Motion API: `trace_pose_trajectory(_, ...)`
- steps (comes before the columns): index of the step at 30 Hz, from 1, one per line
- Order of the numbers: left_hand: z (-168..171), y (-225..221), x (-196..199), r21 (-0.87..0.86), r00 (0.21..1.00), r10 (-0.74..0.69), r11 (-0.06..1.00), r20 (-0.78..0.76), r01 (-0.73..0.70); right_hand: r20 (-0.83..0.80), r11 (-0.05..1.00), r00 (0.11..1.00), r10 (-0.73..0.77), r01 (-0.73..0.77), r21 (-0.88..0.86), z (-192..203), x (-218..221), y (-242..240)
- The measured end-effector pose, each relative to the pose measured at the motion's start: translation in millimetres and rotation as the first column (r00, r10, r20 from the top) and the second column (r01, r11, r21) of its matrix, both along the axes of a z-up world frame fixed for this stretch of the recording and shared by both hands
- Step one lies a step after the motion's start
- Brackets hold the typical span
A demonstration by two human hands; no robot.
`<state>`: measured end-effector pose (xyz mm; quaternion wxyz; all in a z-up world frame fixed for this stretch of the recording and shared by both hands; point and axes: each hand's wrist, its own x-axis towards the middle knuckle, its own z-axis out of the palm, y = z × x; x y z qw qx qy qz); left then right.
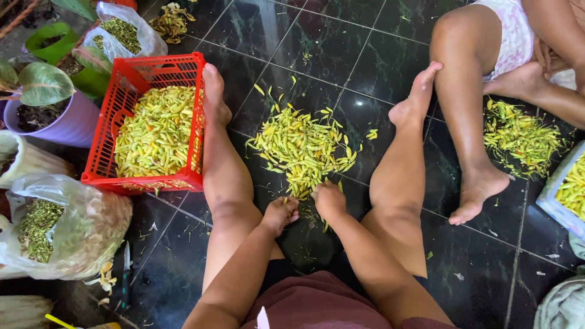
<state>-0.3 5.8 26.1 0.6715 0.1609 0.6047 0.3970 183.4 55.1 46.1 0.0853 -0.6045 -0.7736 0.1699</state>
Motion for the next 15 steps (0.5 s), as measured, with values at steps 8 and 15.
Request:
trace_pose_trajectory(8, -5.7, -4.4, 8.2, 0.043, 0.970, -0.155, 0.985, -0.188, 0.166, -0.522, 0.904, 0.824, -0.219, -0.030, -0.427, 27.4, -21.7, -7.7)
trace_pose_trajectory(15, -10.6, 0.3, -2.5, 0.085, 0.755, -0.275, 0.913, -0.595, 0.400, -0.435, 0.884, 0.878, -0.199, -0.030, -0.466, 43.9, -18.4, -17.0)
